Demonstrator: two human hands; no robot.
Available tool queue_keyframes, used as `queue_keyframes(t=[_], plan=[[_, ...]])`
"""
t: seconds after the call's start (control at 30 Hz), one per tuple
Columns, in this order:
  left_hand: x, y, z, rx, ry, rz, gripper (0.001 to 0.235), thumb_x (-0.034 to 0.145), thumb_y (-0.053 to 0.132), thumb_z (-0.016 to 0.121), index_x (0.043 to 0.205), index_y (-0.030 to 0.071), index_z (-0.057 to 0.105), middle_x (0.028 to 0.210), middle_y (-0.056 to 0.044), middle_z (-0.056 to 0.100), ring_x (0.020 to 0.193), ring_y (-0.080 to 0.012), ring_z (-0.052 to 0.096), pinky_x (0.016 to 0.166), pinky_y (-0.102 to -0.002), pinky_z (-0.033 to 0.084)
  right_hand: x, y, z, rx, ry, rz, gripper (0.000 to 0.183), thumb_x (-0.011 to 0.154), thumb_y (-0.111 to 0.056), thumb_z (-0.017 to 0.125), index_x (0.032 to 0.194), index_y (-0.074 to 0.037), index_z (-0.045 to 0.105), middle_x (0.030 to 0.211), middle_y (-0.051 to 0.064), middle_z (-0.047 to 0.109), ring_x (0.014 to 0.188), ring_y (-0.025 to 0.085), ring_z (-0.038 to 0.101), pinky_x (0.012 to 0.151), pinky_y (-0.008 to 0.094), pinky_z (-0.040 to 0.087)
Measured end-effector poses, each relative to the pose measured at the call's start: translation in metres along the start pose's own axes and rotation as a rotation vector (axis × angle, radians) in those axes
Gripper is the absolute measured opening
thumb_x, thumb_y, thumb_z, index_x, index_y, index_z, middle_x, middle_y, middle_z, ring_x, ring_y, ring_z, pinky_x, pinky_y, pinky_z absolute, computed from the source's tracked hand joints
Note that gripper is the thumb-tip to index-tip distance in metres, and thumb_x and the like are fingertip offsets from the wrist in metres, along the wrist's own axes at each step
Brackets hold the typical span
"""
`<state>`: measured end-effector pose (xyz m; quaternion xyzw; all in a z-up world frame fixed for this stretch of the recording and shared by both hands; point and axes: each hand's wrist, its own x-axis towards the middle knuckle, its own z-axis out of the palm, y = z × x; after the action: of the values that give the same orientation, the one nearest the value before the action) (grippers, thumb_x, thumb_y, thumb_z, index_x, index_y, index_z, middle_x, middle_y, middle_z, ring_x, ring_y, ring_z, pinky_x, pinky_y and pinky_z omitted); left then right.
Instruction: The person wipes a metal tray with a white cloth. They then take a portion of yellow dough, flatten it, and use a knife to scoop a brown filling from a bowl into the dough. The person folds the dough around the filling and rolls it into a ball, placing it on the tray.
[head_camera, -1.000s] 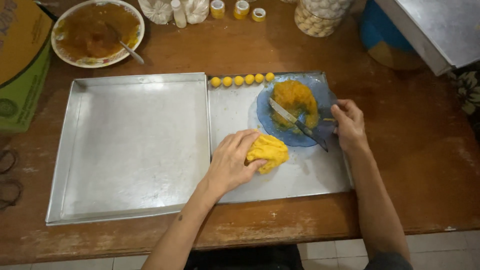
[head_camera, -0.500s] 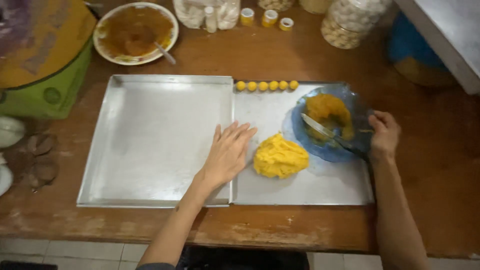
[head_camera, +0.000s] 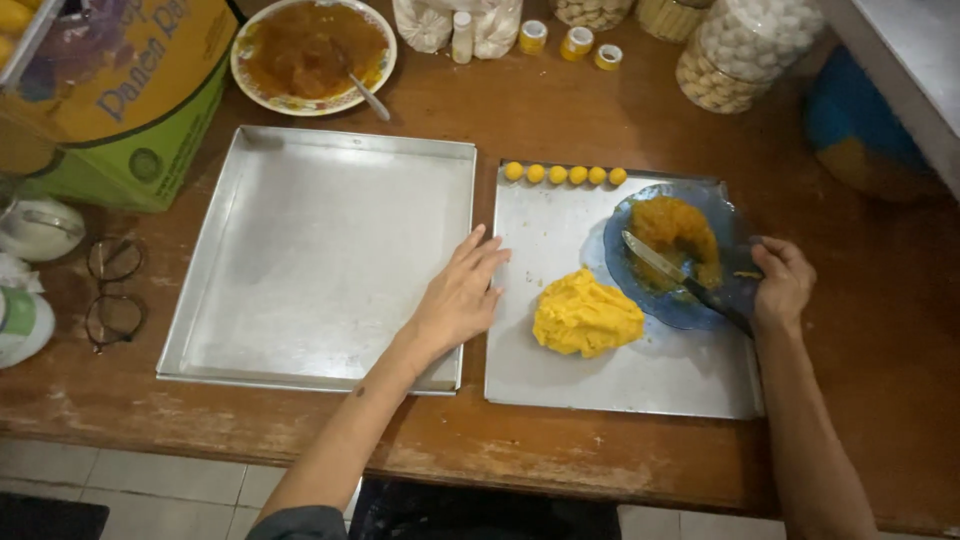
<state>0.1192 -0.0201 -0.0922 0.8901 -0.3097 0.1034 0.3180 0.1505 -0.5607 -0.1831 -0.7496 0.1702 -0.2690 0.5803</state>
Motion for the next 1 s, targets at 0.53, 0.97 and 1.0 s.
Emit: queue_keyframes(t=[0.53,0.97,1.0], plan=[[-0.022,-0.059,-0.012,-0.186,0.174,0.307,0.075,0.057,-0.012,0.062,0.131,0.001,0.057,0.126,-0.022,0.062,0.136,-0.0525,0.048,0.119,-0.056,0.038,-0.053,-0.033,0.077,-0.078,0.084,-0.011,0.022,0.089,-0.019,0.074,0.11,-0.013,0.079,0.078,0.006,0.065,0.069,0.013,0.059,0.058,0.027,0.046],[-0.022,-0.053,-0.023,-0.083,0.079,0.151,0.07,0.049,-0.016,0.065,0.116,0.001,0.066,0.123,-0.02,0.069,0.139,-0.0478,0.048,0.121,-0.051,0.036,-0.046,-0.051,0.037,0.061,0.01,0.037,0.02,0.095,-0.009,0.069,0.115,-0.008,0.073,0.081,0.003,0.066,0.064,0.008,0.063,0.055,0.019,0.05],[-0.02,-0.051,-0.026,-0.064,0.082,0.159,0.066,0.053,-0.017,0.063,0.116,0.001,0.066,0.121,-0.02,0.069,0.137,-0.0482,0.049,0.121,-0.054,0.035,-0.04,-0.047,0.027,0.021,0.014,0.006,0.021,0.095,-0.008,0.071,0.116,-0.009,0.074,0.079,0.005,0.065,0.062,0.008,0.061,0.053,0.02,0.048]])
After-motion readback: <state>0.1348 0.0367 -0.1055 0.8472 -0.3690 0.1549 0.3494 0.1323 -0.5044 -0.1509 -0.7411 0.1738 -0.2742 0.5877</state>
